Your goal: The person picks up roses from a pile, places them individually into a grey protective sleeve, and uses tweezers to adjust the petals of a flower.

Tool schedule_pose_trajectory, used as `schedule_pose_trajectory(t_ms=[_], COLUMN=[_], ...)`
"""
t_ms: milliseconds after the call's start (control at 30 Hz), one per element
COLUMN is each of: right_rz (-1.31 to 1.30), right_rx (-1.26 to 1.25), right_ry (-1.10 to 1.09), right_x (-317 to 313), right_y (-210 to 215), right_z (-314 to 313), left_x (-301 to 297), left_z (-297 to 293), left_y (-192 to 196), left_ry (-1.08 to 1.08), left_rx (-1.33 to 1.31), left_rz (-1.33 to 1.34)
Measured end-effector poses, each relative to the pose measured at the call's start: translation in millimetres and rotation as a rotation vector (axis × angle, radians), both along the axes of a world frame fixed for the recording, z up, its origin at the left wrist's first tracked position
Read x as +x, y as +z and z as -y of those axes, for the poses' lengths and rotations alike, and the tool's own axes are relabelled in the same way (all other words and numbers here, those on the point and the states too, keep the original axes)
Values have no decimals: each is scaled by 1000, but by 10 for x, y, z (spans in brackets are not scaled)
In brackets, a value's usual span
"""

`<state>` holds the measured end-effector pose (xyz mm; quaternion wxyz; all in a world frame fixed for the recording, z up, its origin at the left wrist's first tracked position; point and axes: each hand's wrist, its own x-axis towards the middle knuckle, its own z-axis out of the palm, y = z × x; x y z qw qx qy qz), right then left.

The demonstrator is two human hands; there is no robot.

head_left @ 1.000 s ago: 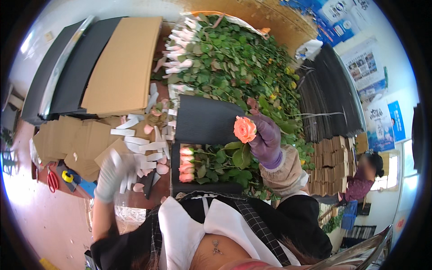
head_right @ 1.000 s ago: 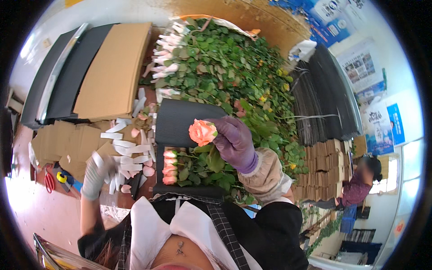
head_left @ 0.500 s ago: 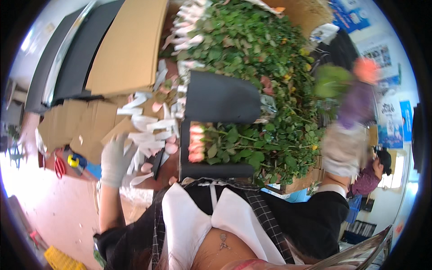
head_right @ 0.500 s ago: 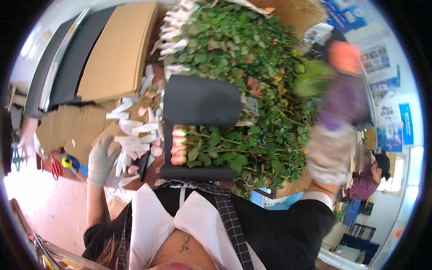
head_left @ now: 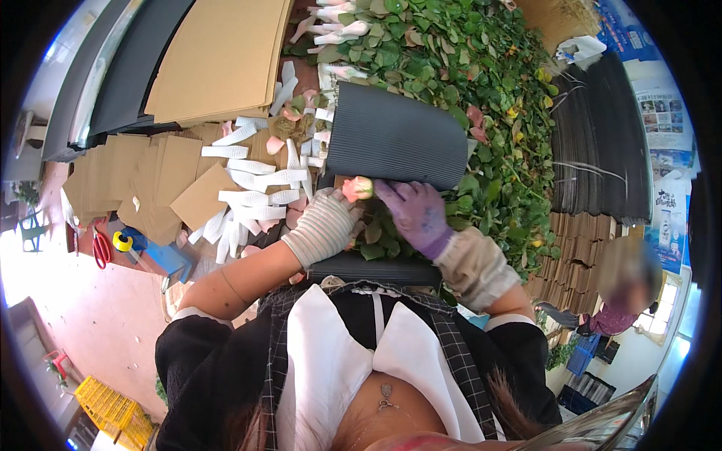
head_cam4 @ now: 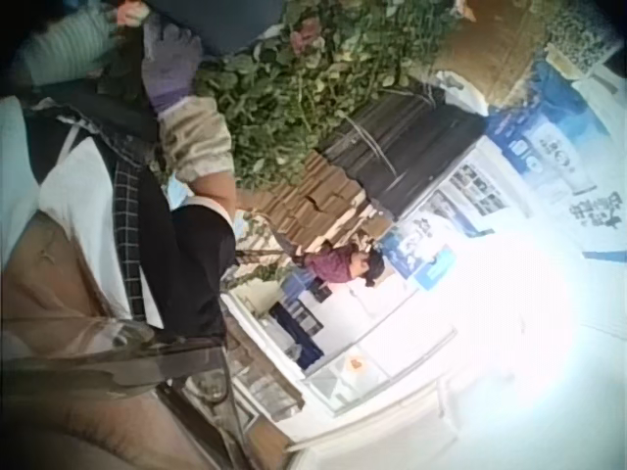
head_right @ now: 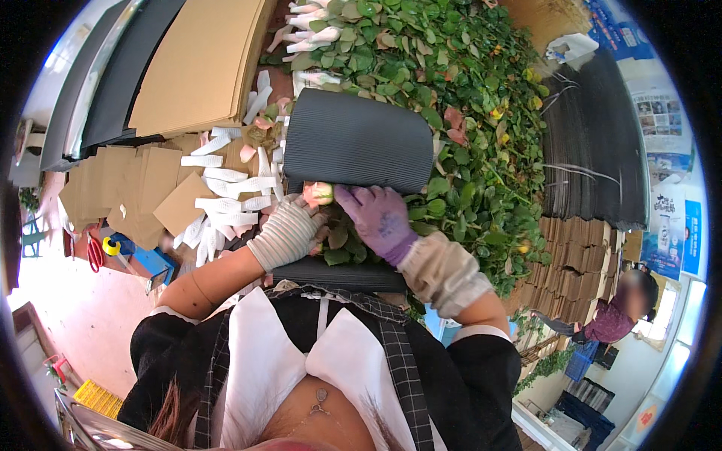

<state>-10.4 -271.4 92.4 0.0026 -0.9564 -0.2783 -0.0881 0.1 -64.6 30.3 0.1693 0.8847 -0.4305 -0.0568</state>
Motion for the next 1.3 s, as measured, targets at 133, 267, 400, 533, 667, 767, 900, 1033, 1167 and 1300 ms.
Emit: schedule_pose_trajectory(t_ms=[133,267,400,533,667,767,900,1033,1167,1300], right_rz=[77,-40,-28,-12,87,3,-76,-172,-248,-482], right_rx=[-3,24,13,-141,-76,-38,-248,-307,-8,-104], right_ry=[13,-73,-17,-70,-28,9,-110,-165,45,-30], right_x=[75,82,62,62,113,31,71,94,137,114], right_y=[-509,-670,-621,-706,-717,-688,-740,-738,-278,-14], right_z=[-11,-33,-17,-93,-59,-14,-113,-164,-91,-175], left_x=[-59,-45,-60,-44,-32,-31,-60,-3,0,208], left_z=[-21,-49,-67,-47,-57,-49,-43,-21,-116,-476], left_y=[54,49,81,79,111,178,159,189,75,59], left_ry=[-51,-43,-94,-81,-96,-97,-62,-99,-50,62], left_rx=[80,140,243,230,269,311,298,310,22,-210], left_rz=[81,99,-70,-96,-90,-111,-58,-72,-8,-76])
